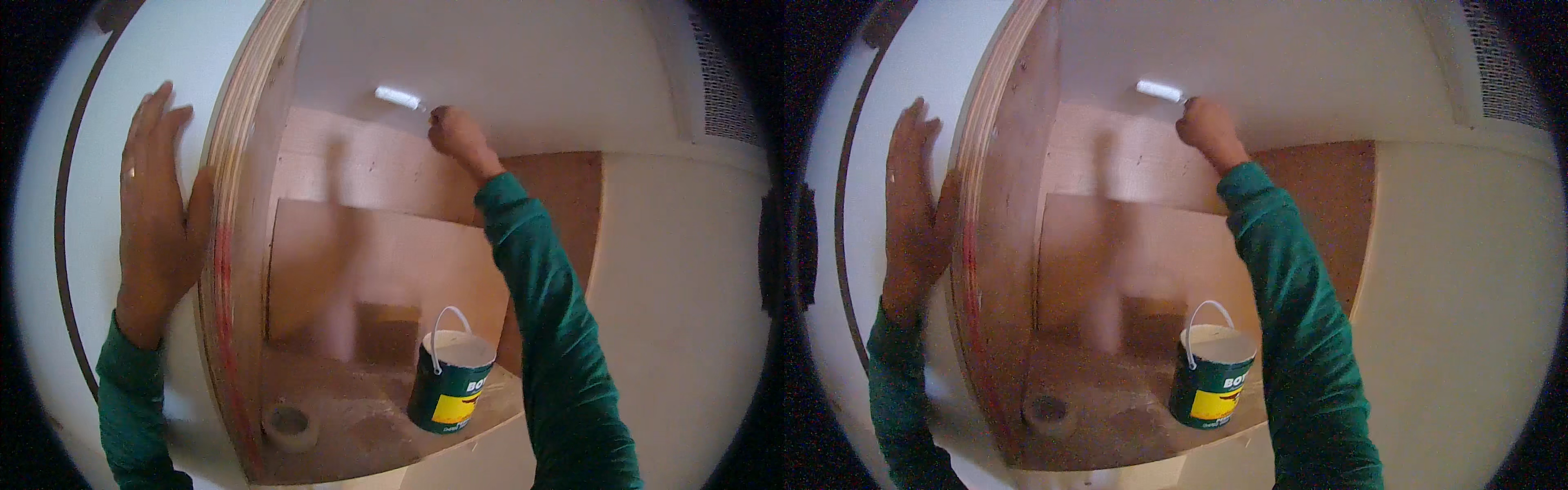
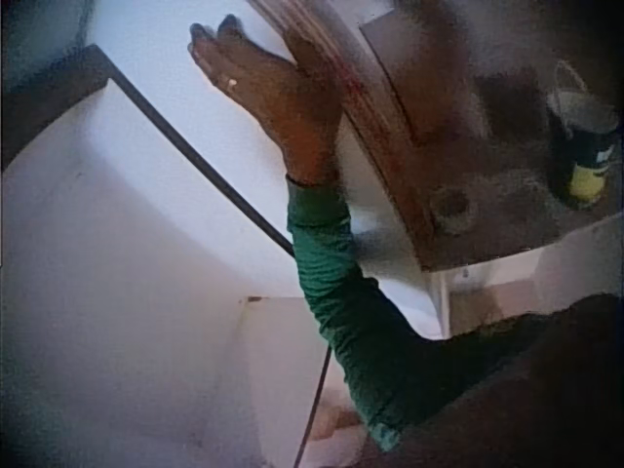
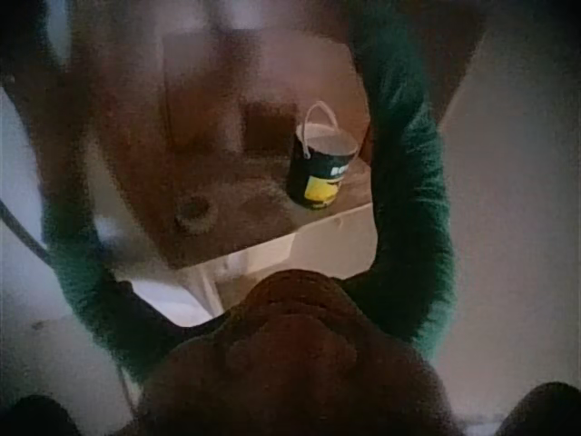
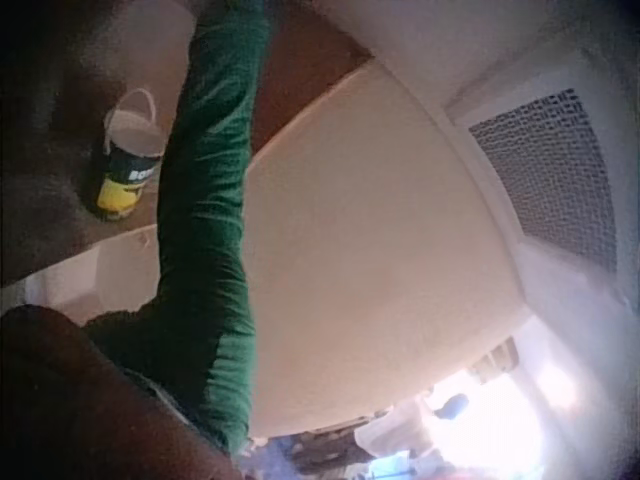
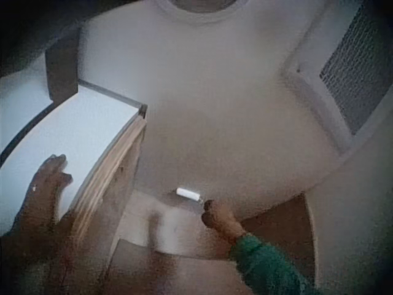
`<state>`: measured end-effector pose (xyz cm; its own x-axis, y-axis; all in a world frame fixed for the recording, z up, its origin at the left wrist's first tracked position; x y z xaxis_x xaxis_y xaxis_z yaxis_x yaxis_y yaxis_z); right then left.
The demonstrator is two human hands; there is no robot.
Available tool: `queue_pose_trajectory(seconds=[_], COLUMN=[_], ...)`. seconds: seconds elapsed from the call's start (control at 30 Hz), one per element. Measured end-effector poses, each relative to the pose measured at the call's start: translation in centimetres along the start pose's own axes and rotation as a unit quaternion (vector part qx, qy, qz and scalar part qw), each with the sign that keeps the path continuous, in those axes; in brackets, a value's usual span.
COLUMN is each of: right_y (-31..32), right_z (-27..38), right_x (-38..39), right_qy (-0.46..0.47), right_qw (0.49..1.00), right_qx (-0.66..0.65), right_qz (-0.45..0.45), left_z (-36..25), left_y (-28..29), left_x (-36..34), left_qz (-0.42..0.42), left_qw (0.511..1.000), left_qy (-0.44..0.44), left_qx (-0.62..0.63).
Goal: The person paints the ceiling of a wooden alcove using a small paint roller and a bucket of white paint. They repeatedly dip the roller into the paint and apply it to the ceiling surface, occasionally using their left hand to steady themselves against the wooden structure.
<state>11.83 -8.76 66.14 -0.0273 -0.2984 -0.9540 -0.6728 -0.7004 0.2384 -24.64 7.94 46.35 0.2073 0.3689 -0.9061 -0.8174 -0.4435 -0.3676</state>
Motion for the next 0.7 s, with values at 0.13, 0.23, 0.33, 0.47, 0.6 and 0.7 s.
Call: queue_pose_trajectory(seconds=[0.13, 0.23, 0.33, 0.47, 0.6, 0.7], right_y=[6.3, 13.1, 20.7, 32.3, 39.8, 45.0], right_z=[1.7, 1.1, -0.4, 3.0, 3.9, 4.9], right_x=[1.2, 3.6, 5.4, 9.9, 12.8, 14.6], right_qy=[-0.007, -0.008, 0.013, -0.028, -0.103, -0.079], right_qw=[0.999, 0.999, 0.996, 0.995, 0.99, 0.993], right_qx=[-0.044, -0.052, -0.088, -0.089, -0.092, -0.064], right_qz=[0.012, 0.002, -0.019, -0.022, -0.041, -0.062], left_z=[-0.3, -0.5, -0.6, -0.4, -0.2, -0.2], left_y=[2.2, 0.0, 0.3, 1.1, 1.0, 0.9], left_x=[-0.8, 0.2, -0.4, -0.9, -0.8, -0.8], left_qz=[0.01, 0.001, 0.028, 0.03, 0.035, 0.029], left_qw=[0.999, 0.999, 0.999, 0.998, 0.998, 0.997], left_qy=[0.017, 0.039, 0.044, 0.055, 0.052, 0.057], left_qx=[-0.033, 0.021, 0.012, 0.03, 0.033, 0.042])
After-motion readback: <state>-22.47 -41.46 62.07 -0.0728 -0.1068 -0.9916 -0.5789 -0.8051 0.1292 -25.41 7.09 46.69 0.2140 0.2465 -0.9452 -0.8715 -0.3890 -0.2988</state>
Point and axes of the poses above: each hand's wrist, its own x-axis away from the middle knuckle, its own y-axis out of the back of the hand, z = x × y, the point moved 4 cm from there along -x, towards the middle knuckle, and after that the axes turned 3 degrees about -x, right-handed, at the moved point
